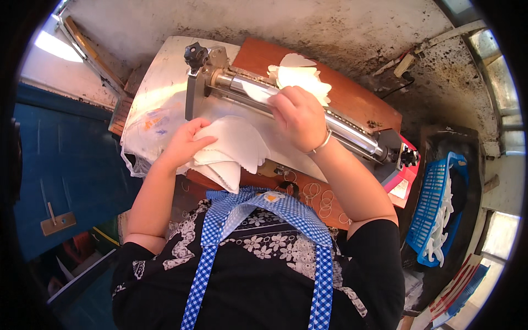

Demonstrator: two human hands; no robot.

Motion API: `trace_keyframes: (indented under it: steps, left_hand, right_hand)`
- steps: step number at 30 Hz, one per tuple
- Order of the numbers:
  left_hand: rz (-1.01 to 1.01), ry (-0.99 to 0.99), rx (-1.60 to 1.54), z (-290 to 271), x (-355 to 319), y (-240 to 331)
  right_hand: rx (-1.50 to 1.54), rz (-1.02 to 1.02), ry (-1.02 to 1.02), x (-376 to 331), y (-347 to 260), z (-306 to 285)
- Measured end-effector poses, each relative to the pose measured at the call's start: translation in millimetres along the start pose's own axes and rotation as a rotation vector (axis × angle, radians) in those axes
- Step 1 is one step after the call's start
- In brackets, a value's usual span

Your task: Manually applying material or glue to shoe upper components using a rolling machine.

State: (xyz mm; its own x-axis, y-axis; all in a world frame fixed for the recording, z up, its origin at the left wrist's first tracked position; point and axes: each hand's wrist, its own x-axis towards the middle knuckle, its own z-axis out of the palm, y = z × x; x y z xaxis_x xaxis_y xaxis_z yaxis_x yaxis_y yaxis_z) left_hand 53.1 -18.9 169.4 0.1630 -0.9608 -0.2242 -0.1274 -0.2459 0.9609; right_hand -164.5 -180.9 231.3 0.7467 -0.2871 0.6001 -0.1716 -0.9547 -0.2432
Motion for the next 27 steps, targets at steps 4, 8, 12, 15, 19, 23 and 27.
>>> trace_keyframes:
  steps: [4, 8, 12, 15, 19, 23, 27]
  left_hand:
    - [-0.019, 0.125, 0.042, -8, -19, 4]
    - [-0.056, 0.125, 0.013, 0, -18, 24]
    - [-0.027, -0.075, 0.096, 5, -15, 36]
    - [-0.044, -0.149, -0.131, 16, -13, 38]
    - [-0.005, -0.115, -0.398, 23, -16, 33]
    - [-0.107, -0.157, -0.353, 21, -24, 24]
    - [-0.108, -0.001, -0.29, 33, -21, 10]
  right_hand:
    - [-0.219, -0.155, -0.238, -58, -28, -2]
    - [-0.348, 0.101, -0.262, -56, -8, 4]
    - [0.307, 0.567, -0.059, -43, -36, 10]
    - [0.633, 0.733, -0.206, -42, -57, 13]
    - [0.928, 1.052, -0.102, -56, -64, 32]
    - [0.987, 1.239, -0.292, -61, -65, 39]
    - [0.971, 1.168, 0.018, -56, -67, 46]
